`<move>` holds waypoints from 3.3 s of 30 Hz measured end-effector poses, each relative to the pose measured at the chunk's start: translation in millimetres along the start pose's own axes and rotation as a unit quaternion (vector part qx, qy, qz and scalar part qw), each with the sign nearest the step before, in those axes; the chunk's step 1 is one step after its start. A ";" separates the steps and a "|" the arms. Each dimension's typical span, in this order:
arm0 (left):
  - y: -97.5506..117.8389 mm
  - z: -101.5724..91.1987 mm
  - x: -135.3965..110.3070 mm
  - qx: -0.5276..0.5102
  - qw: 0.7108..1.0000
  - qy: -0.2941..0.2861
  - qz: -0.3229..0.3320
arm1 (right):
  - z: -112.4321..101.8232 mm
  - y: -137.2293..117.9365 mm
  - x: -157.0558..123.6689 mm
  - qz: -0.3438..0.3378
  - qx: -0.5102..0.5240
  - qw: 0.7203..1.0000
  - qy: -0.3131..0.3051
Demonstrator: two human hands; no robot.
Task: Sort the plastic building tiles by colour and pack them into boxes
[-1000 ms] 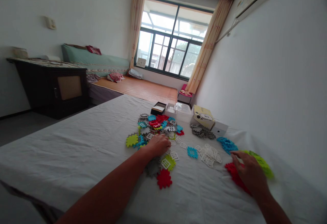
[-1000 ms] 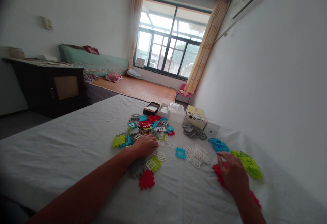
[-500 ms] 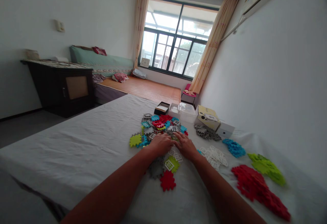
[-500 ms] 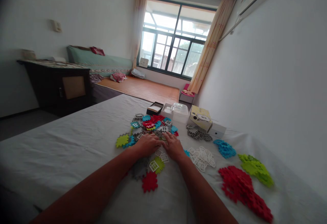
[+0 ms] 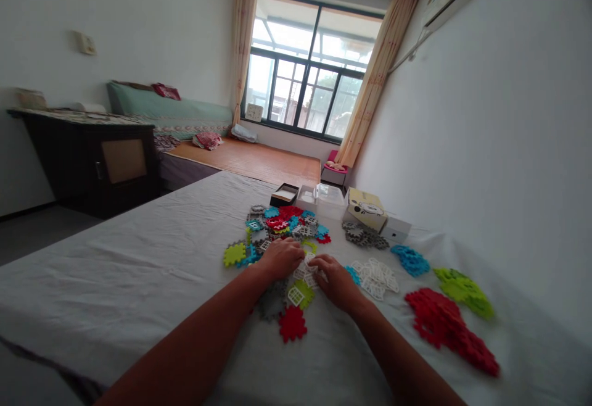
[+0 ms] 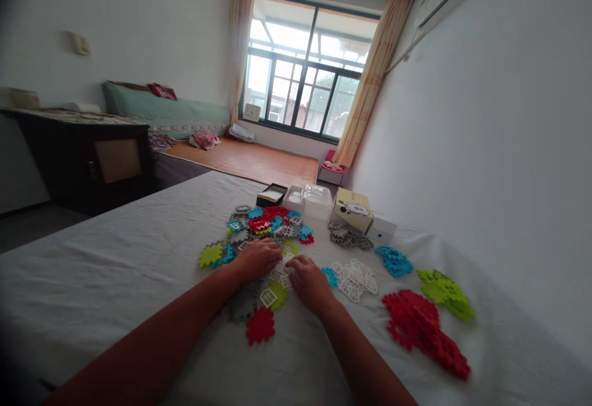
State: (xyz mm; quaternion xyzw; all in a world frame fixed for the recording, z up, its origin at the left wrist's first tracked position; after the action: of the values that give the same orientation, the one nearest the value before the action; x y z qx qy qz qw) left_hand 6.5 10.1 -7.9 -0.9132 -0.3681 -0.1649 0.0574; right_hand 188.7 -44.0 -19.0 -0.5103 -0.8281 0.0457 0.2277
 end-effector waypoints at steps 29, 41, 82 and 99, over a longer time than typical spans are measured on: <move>-2.3 3.0 -0.3 0.009 1.000 0.008 0.012 | 10.7 16.5 -8.0 0.115 0.193 0.972 0.074; -2.4 2.5 -0.6 0.007 1.000 0.000 0.015 | 12.2 25.6 -7.0 0.108 0.147 0.976 0.123; -2.1 3.3 -0.8 0.005 1.000 -0.007 0.022 | 7.3 29.3 -9.5 0.155 0.225 0.958 0.091; -1.3 3.7 -1.0 -0.004 0.999 -0.016 0.030 | 3.5 22.6 -10.4 0.129 0.199 0.969 0.070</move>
State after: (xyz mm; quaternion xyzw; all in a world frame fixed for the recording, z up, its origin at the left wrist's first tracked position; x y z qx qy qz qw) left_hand 5.9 11.2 -11.7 -0.9266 -0.3410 -0.1497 0.0525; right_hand 209.8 -41.7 -32.5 -0.5587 -0.7117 0.2028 0.3744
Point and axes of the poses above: each hand's wrist, its own x-axis towards the middle knuckle, its own z-axis out of the palm, y = z × x, the point moved 1 cm from there along x, towards the middle knuckle
